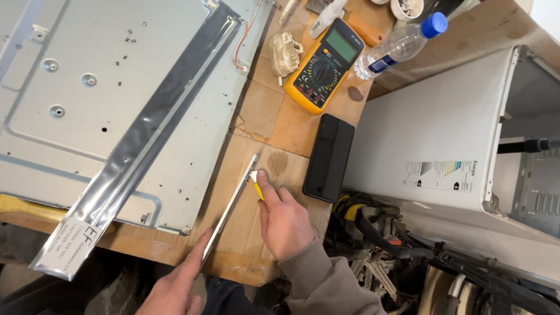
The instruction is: The person uses a yellow utility knife to scrape a long, thin metal strip placed on a wooden workbench. The person holds the strip with one hand and scrapes along its length with the other, removing material from the surface.
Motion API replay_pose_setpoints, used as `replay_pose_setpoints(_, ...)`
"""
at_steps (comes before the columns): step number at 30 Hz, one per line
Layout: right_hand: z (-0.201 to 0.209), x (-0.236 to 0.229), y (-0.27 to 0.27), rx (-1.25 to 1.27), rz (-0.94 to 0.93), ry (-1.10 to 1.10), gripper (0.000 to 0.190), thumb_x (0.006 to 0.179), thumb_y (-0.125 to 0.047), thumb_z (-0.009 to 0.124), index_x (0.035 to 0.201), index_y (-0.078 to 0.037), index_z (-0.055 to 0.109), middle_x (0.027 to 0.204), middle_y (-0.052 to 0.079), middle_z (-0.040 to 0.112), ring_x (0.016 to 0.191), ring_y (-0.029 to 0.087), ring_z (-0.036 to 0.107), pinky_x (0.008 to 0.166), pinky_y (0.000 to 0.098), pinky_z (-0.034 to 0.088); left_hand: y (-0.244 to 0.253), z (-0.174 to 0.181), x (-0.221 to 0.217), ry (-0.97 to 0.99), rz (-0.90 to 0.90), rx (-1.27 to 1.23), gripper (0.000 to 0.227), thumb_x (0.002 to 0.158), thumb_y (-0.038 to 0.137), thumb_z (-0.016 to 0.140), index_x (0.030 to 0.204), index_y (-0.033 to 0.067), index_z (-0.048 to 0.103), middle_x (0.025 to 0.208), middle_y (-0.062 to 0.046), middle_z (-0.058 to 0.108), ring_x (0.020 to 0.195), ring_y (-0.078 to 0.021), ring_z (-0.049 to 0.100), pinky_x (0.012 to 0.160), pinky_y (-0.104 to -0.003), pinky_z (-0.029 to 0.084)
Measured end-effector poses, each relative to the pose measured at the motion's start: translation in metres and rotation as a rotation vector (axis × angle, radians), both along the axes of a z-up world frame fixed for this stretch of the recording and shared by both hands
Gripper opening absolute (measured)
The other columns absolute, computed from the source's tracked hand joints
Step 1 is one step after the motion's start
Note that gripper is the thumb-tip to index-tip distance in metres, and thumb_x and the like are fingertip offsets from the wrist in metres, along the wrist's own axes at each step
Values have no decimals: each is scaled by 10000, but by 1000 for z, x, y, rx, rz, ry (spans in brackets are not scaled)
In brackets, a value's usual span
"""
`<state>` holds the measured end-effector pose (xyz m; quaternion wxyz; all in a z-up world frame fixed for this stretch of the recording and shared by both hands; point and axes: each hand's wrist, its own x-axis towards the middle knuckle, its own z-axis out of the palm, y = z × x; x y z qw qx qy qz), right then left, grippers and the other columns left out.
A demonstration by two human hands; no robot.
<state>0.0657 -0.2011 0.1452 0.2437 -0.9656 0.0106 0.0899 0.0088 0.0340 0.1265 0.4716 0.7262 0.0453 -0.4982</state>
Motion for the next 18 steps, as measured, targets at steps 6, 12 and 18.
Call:
replay_pose_setpoints(6, 5, -1, -2, 44, 26, 48, 596, 943, -84, 622, 1520, -147, 486, 937, 176, 620, 813, 403, 639, 737, 464, 539, 4, -9, -10, -142, 20, -49, 1041, 771, -92, 493, 1654, 359, 175, 1461, -177, 624, 991, -235, 797, 889, -297, 590)
replay_pose_setpoints(12, 1, -3, -7, 313, -12, -212, 553, 960, -60, 609, 1497, -44, 476, 1071, 217, 658, 909, 388, 679, 789, 427, 562, -2, 10, 12, 65, -62, 78, 1017, 829, -75, 482, 1667, 380, 130, 1358, -134, 691, 967, -326, 784, 903, -299, 610)
replay_pose_setpoints(18, -4, 4, 3, 120, -82, -72, 579, 934, -72, 632, 1499, -57, 503, 906, 208, 636, 799, 400, 635, 708, 457, 523, 0, 9, 6, -194, 15, -65, 1096, 739, -135, 498, 1654, 367, 164, 1452, -197, 606, 1204, -288, 697, 946, -304, 523)
